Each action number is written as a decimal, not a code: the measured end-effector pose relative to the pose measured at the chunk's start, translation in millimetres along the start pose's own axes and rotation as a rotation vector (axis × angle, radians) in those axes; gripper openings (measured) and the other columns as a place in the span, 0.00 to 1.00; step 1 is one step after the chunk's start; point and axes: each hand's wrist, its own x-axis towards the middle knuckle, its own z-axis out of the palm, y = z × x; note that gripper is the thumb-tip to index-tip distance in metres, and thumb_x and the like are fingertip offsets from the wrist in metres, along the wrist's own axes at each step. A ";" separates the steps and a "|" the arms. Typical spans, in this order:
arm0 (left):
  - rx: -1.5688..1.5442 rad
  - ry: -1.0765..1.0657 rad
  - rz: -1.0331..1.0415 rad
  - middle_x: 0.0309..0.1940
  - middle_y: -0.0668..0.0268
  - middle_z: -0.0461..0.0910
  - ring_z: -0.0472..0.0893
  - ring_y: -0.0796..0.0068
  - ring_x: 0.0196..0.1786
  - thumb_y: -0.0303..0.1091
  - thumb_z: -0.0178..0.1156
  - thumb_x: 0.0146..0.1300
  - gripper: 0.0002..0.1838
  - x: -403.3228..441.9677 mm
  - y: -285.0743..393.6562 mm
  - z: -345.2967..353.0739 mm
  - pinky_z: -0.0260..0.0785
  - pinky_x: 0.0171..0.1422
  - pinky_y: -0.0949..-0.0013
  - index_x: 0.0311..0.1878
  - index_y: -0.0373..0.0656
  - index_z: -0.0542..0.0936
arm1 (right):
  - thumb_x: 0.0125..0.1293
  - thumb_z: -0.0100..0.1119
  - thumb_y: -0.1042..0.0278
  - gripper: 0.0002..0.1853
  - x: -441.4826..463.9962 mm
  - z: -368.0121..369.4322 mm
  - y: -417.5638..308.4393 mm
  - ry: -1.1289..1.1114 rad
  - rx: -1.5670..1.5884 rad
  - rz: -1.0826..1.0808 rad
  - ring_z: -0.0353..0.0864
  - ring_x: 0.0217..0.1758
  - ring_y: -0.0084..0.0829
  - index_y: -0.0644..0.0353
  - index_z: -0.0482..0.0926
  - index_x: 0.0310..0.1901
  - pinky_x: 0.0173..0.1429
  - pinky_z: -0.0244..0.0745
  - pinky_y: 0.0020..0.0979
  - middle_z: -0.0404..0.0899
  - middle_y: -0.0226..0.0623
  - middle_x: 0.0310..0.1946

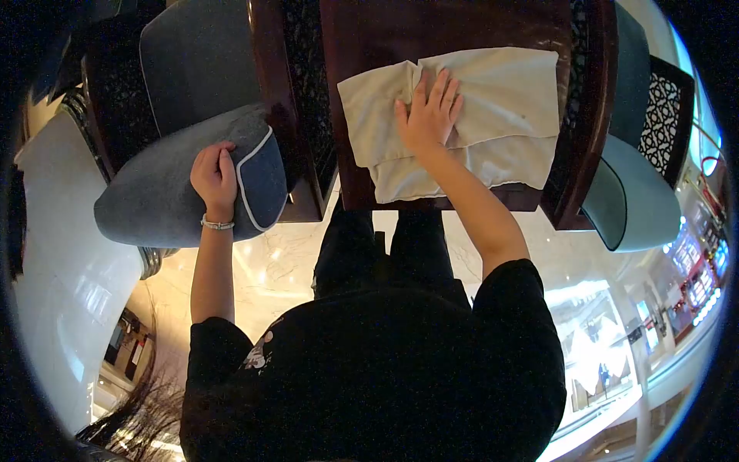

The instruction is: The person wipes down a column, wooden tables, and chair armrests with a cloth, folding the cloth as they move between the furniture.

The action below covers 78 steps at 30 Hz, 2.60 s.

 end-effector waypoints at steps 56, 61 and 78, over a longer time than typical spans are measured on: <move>-0.139 0.023 -0.111 0.20 0.63 0.75 0.74 0.67 0.25 0.25 0.54 0.47 0.02 17.1 -19.5 12.1 0.65 0.30 0.70 0.23 0.41 0.76 | 0.61 0.40 0.53 0.27 267.6 8.9 -95.1 0.198 0.098 -0.271 0.48 0.67 0.42 0.53 0.60 0.61 0.68 0.38 0.42 0.53 0.43 0.64; -0.141 -0.026 -0.204 0.22 0.63 0.76 0.76 0.67 0.26 0.28 0.53 0.50 0.04 28.1 -18.3 13.2 0.66 0.31 0.70 0.25 0.42 0.77 | 0.61 0.40 0.54 0.25 190.1 1.3 -98.3 0.255 0.049 -0.320 0.51 0.65 0.45 0.57 0.63 0.59 0.67 0.43 0.44 0.57 0.47 0.60; -0.195 -0.116 -0.258 0.23 0.64 0.77 0.76 0.78 0.29 0.27 0.48 0.55 0.08 34.9 -20.3 10.8 0.65 0.35 0.76 0.28 0.37 0.76 | 0.51 0.53 0.46 0.31 -142.3 -20.3 52.3 -0.244 0.076 0.075 0.63 0.56 0.49 0.45 0.65 0.58 0.55 0.62 0.47 0.61 0.45 0.57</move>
